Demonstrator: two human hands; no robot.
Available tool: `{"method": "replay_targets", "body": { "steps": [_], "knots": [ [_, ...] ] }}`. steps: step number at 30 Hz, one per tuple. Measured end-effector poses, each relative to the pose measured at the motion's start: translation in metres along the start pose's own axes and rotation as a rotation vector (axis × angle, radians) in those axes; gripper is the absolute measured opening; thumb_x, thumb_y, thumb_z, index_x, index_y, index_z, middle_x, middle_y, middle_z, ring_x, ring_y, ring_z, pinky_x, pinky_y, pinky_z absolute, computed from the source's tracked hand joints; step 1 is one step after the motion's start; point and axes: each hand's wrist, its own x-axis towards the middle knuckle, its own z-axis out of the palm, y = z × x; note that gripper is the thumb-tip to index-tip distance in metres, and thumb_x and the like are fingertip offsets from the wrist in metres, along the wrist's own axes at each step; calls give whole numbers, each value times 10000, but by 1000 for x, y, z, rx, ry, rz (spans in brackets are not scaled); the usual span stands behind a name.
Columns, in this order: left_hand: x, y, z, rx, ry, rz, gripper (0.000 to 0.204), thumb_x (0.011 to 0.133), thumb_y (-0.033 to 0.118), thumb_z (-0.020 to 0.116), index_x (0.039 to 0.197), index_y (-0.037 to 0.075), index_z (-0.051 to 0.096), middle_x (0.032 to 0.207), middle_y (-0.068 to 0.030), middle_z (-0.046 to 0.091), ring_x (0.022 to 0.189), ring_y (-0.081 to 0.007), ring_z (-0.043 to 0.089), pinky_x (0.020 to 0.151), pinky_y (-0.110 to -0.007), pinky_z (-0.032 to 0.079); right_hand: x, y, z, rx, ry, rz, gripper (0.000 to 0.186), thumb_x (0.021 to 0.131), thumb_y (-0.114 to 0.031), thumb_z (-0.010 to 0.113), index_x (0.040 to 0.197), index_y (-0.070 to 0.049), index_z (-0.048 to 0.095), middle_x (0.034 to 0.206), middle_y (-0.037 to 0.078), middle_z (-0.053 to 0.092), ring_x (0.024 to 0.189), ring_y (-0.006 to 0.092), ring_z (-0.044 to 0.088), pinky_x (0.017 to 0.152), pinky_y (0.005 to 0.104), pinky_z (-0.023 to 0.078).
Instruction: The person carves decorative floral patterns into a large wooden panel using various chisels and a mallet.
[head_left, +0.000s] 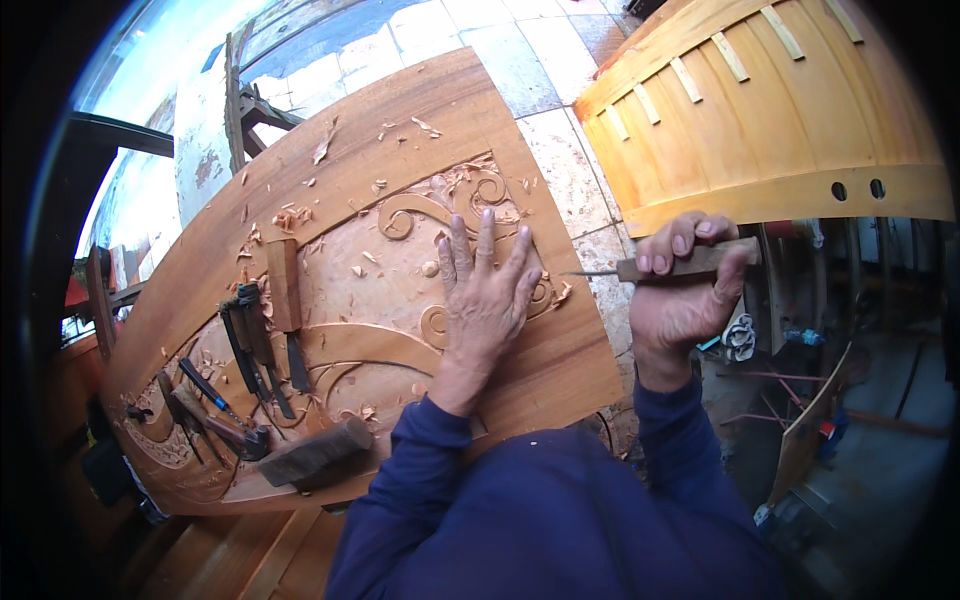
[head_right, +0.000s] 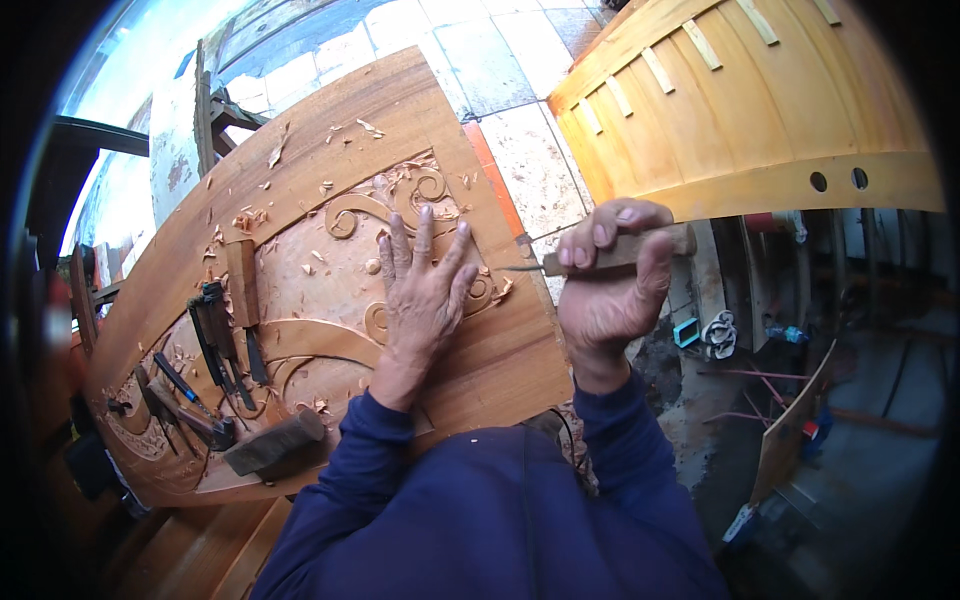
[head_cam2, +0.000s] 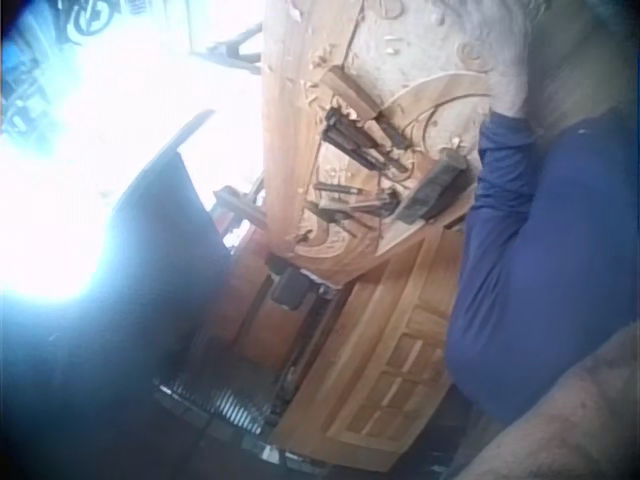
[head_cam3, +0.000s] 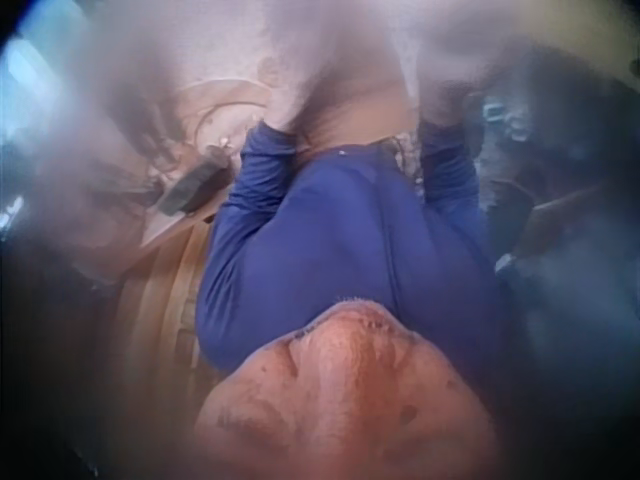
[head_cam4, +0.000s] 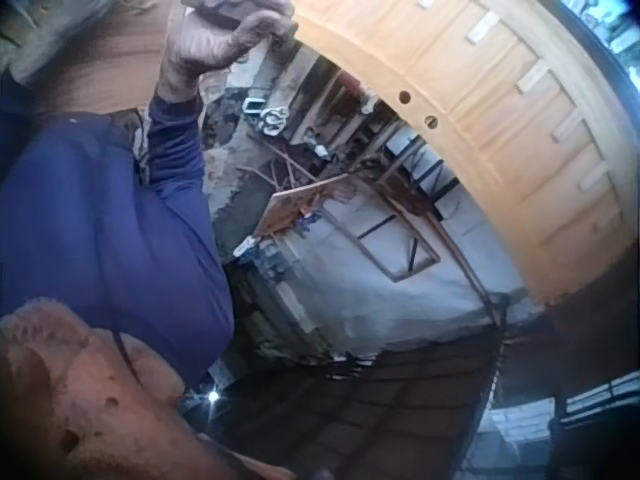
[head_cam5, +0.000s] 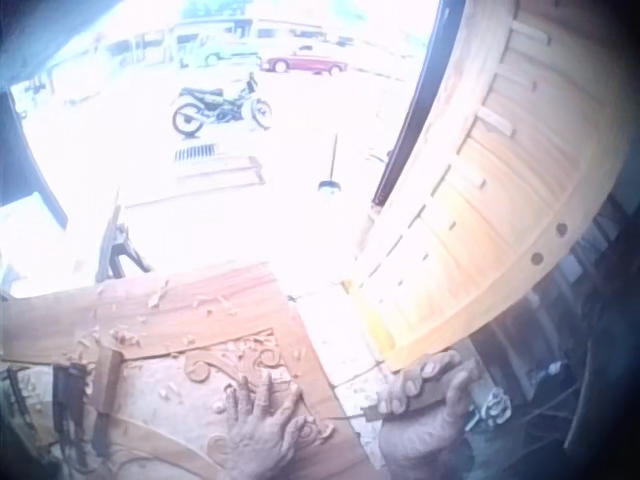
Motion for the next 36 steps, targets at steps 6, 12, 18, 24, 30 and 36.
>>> {"method": "replay_targets", "body": {
  "steps": [6,12,18,24,30,36],
  "knots": [
    [-30,-8,-27,-97,-248,49,417,1070,446,578,1441,300,699,1721,-130,377,1652,-404,147,1321,-595,28,16,41,12,-111,-76,91,945,838,-991,425,916,-55,531,734,64,480,548,172,433,520,362,443],
    [-49,-23,-30,-179,-127,-100,495,1071,373,588,1519,167,631,1678,-146,455,1597,-383,335,1310,-554,169,16,54,15,-212,-317,71,988,779,-1027,455,859,-44,520,696,62,464,563,163,424,547,362,446],
    [-45,-24,-29,-229,-136,-145,507,1080,356,567,1547,159,597,1677,-144,455,1602,-368,328,1311,-552,165,11,63,0,-163,-327,98,1014,726,-1028,526,888,-27,540,761,78,504,597,159,460,546,316,407],
    [-42,-25,-32,-271,-138,-159,505,1094,365,539,1553,159,590,1669,-145,463,1595,-360,343,1312,-543,166,12,65,6,-137,-326,45,1022,718,-1022,557,904,-17,543,755,76,497,600,153,449,536,300,387],
    [-43,-26,-31,-302,-138,-170,501,1099,359,531,1554,158,588,1662,-151,472,1586,-361,362,1309,-545,175,9,72,9,-196,-288,-4,944,767,-966,591,882,-30,545,726,73,523,588,163,494,532,300,406],
    [-41,-26,-31,-266,-111,-137,503,1099,344,527,1561,151,579,1663,-163,466,1578,-364,376,1306,-540,187,-14,79,12,-545,-391,-189,752,902,-776,644,900,-30,548,673,65,565,630,185,593,550,305,453]
  ]
}}
